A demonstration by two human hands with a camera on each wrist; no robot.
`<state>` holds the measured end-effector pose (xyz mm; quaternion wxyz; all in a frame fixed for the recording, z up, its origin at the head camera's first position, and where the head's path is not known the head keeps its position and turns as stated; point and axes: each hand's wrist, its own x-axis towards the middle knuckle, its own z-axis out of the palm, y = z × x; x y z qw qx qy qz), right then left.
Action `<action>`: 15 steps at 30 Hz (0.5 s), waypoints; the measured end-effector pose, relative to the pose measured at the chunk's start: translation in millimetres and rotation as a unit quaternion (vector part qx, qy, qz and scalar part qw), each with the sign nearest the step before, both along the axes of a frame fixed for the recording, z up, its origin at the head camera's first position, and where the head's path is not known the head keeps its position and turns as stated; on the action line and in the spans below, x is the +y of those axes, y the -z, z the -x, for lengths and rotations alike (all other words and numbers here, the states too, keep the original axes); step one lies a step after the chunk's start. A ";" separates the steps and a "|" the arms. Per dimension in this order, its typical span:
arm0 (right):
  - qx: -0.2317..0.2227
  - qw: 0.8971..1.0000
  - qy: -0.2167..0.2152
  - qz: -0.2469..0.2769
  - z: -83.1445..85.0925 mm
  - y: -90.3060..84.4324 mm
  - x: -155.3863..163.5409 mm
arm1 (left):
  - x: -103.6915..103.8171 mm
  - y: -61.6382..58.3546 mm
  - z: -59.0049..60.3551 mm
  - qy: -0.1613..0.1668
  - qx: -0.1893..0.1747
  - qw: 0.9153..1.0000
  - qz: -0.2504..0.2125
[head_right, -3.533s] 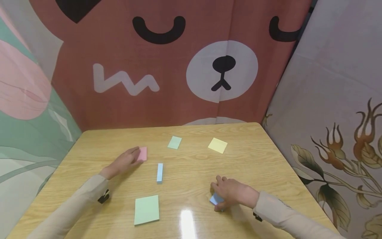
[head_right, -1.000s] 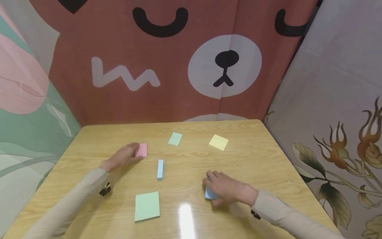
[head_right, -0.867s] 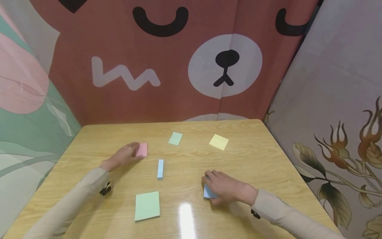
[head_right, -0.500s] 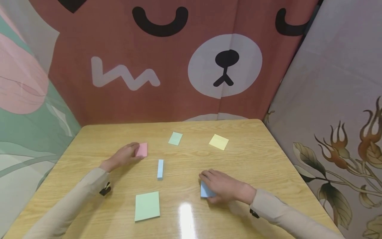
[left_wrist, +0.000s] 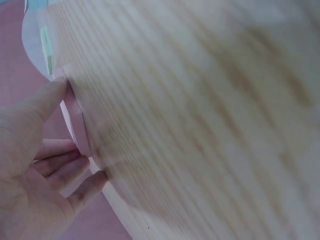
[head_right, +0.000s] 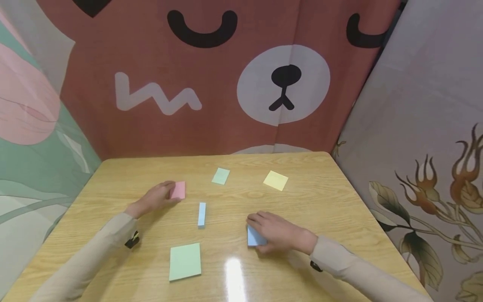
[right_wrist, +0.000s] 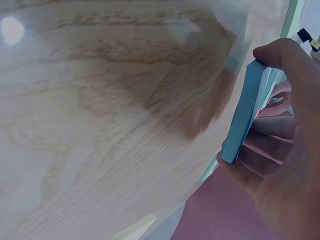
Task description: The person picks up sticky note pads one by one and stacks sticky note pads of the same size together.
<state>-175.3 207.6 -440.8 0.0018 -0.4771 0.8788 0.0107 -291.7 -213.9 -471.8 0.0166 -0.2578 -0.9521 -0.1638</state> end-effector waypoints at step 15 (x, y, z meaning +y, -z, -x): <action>0.034 0.999 -0.027 -0.005 16.4 3.0 -19.0 | 0.6 0.4 0.7 -0.008 -0.014 1.000 0.004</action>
